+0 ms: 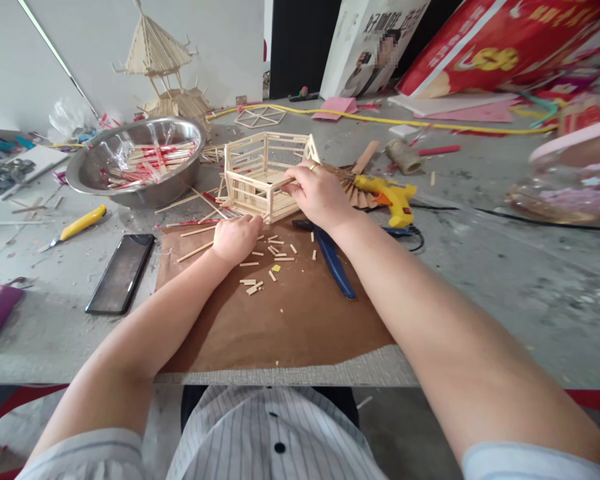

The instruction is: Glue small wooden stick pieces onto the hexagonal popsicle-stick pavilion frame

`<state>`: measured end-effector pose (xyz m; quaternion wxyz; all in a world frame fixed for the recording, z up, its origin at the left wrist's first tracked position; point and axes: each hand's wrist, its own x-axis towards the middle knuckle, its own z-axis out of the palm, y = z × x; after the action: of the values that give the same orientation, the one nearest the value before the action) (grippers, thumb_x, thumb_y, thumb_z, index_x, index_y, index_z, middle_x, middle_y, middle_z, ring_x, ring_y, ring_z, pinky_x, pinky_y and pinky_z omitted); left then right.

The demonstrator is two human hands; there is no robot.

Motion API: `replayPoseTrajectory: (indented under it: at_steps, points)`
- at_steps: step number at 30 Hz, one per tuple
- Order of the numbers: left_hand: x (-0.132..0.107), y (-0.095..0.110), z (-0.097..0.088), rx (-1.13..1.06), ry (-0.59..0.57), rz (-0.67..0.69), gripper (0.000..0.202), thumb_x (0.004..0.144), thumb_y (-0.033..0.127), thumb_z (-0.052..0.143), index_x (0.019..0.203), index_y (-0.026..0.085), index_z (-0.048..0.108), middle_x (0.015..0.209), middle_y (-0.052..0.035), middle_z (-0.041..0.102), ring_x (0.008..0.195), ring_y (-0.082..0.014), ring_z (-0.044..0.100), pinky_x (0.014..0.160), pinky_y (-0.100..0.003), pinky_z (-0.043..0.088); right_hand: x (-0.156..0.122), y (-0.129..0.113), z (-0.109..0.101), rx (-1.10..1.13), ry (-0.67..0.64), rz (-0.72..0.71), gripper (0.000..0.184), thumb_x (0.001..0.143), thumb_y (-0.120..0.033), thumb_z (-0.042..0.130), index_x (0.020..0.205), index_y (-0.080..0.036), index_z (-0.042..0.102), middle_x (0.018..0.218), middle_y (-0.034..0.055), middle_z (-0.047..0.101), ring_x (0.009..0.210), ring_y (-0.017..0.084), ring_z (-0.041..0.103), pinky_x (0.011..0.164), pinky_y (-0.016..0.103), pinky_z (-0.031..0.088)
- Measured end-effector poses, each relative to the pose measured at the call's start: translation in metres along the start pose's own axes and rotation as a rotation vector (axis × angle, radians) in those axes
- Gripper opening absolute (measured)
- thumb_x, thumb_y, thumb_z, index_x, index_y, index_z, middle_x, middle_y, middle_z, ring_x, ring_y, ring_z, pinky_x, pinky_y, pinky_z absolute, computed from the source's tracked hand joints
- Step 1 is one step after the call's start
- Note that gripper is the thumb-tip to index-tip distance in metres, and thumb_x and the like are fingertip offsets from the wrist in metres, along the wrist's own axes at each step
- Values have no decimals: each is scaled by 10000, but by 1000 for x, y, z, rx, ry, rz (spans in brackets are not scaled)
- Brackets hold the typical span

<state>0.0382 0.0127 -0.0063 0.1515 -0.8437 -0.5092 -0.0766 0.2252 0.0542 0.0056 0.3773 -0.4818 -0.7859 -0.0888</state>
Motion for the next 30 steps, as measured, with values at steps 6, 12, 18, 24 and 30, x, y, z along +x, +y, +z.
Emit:
replayPoseTrajectory:
  at_steps: [6, 12, 18, 24, 30]
  points:
    - [-1, 0, -2, 10, -20, -14, 332, 903, 335, 318, 888, 185, 614, 793, -63, 655, 721, -174, 622, 534, -239, 359, 0, 0, -1, 3, -29, 7, 216, 857, -286, 445, 982, -182, 588, 1000, 106, 588, 953, 251, 541, 800, 378, 411]
    - [0, 0, -3, 4, -34, -17, 317, 898, 331, 323, 890, 189, 607, 812, -64, 657, 730, -175, 622, 539, -246, 359, 0, -1, -2, 11, -11, 5, 216, 851, -291, 453, 986, -200, 595, 986, 96, 596, 944, 254, 546, 799, 386, 419]
    - [0, 0, -2, -15, -34, -30, 314, 896, 335, 335, 894, 186, 611, 808, -75, 650, 729, -184, 620, 560, -253, 375, 0, -1, 0, -4, 2, -9, 217, 859, -300, 443, 969, -196, 597, 965, 98, 597, 923, 243, 549, 779, 370, 424]
    - [0, -1, -1, 0, -31, -14, 325, 899, 331, 322, 901, 185, 613, 801, -76, 650, 730, -184, 620, 555, -252, 376, 0, -1, 0, 8, 4, -7, 222, 864, -300, 434, 966, -187, 596, 973, 102, 599, 938, 246, 549, 785, 376, 423]
    - [0, -1, -1, -25, -30, -24, 336, 901, 345, 314, 885, 179, 607, 812, -77, 656, 743, -188, 624, 563, -255, 372, 0, -1, -1, 16, -1, -2, 217, 860, -307, 440, 963, -193, 594, 978, 102, 597, 930, 250, 551, 784, 382, 424]
